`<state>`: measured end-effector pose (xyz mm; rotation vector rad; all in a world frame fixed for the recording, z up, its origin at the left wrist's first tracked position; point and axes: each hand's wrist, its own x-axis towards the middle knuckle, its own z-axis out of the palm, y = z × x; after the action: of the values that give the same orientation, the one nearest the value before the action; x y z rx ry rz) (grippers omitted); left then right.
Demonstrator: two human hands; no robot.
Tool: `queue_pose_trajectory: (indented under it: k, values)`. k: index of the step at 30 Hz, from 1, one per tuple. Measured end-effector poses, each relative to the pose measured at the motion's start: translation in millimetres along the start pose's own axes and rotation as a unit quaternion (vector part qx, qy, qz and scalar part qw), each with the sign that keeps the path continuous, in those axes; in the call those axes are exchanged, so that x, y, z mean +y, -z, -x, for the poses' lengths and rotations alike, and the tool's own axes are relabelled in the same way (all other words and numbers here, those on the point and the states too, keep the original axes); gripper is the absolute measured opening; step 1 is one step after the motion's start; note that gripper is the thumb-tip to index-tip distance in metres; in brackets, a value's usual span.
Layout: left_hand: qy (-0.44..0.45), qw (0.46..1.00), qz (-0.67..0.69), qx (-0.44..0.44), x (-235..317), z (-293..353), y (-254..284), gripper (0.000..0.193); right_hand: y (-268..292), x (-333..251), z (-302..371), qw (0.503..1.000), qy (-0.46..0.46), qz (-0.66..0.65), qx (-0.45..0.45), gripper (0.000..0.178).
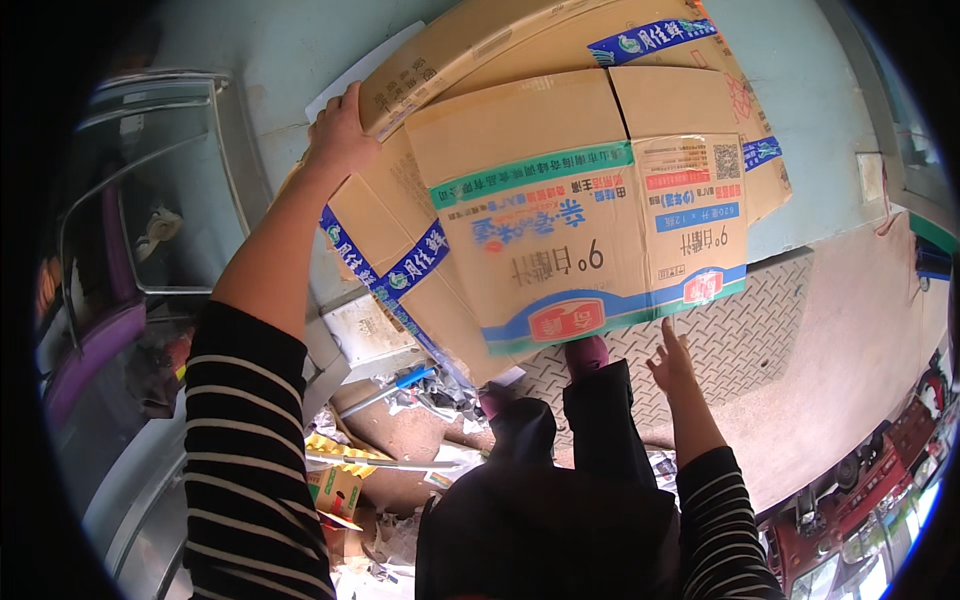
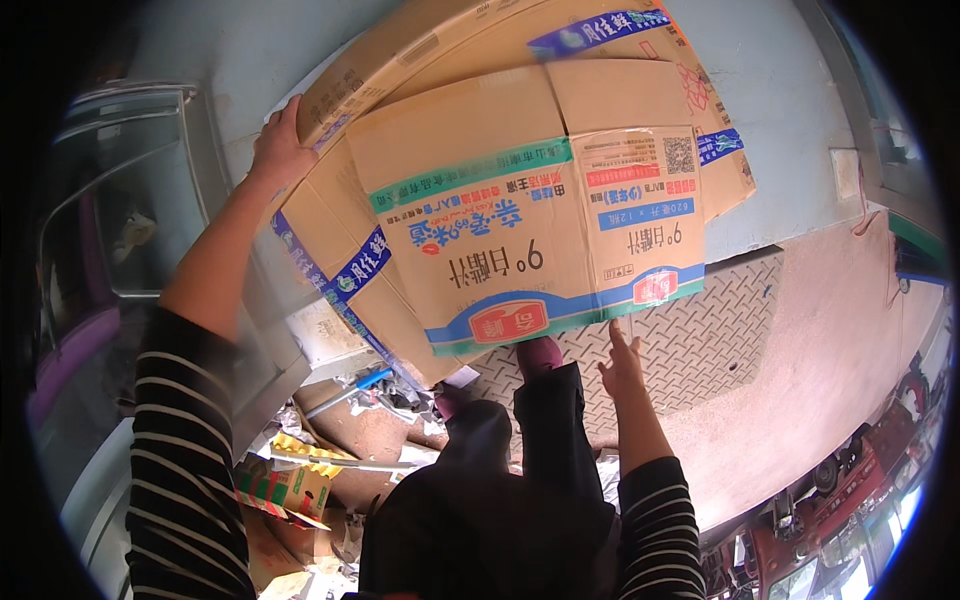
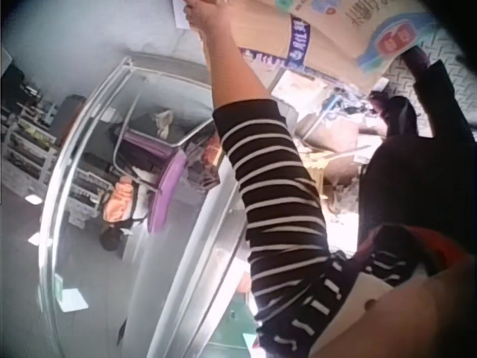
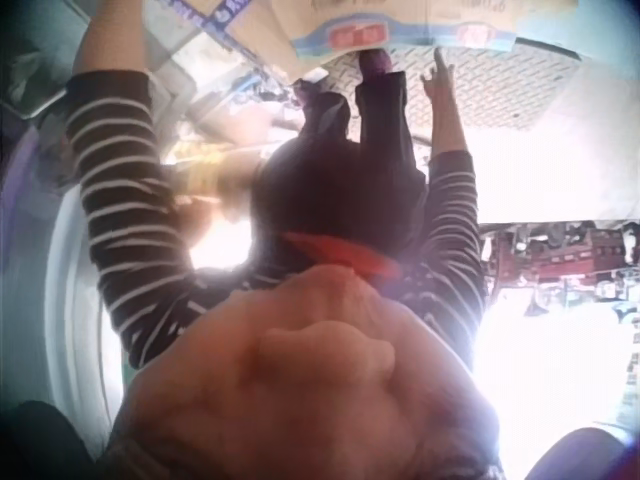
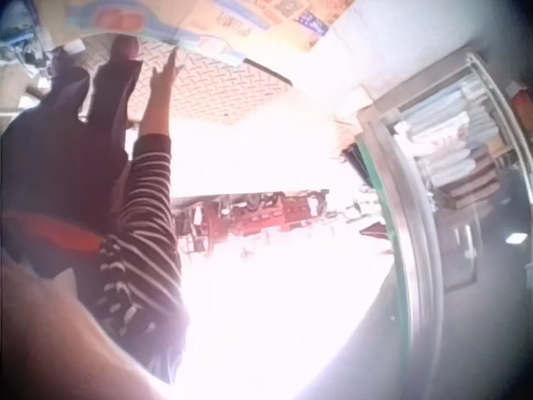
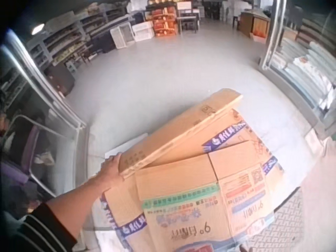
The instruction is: The person sorts and stacks cardboard boxes on a metal platform, then picks up and folds several boxes from a pile of waste. They repeatedly open and close box flaps, aligning and flattening them before stacking.
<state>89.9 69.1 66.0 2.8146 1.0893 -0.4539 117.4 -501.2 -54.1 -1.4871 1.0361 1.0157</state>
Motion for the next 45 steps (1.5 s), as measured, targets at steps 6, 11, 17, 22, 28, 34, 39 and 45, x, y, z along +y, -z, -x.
queue_pose_trajectory:
  k: [6,11,17,22,28,34,39,45]
  values:
    - [-0.066,0.969,0.225,-0.071,-9.3,-24.2,46.0,0.048,-102.4,-3.7,-12.2,0.961,0.08,-0.24,-0.11,0.07]
    - [-0.088,0.971,0.194,-0.11,-9.1,-35.2,72.4,0.049,-117.1,-14.3,-9.7,0.971,0.068,-0.218,-0.068,0.076]
    - [-0.174,0.961,0.213,0.034,18.8,-8.3,157.6,0.037,-125.3,8.2,-10.6,0.975,0.056,-0.191,-0.095,0.066]
    - [-0.144,0.959,0.234,-0.067,-8.4,-31.0,36.5,0.05,-84.0,-16.7,-36.3,0.919,0.155,-0.315,-0.179,0.04]
    - [-0.098,0.977,0.187,-0.04,-31.4,14.3,-40.3,0.052,-55.4,-45.8,-38.7,0.949,0.214,-0.132,-0.189,0.039]
    - [0.496,0.827,0.264,-0.012,-51.5,130.9,-162.2,0.083,-144.4,-18.3,-1.8,0.971,0.182,-0.024,-0.151,0.037]
    - [0.357,0.84,0.401,0.07,-67.1,239.2,-249.1,0.041,-145.5,-30.2,1.8,0.967,0.19,0.104,-0.132,0.042]
    - [0.371,0.757,0.538,0.013,-52.6,277.3,-236.6,0.052,-138.0,-33.8,-1.0,0.96,0.19,0.154,-0.136,0.044]
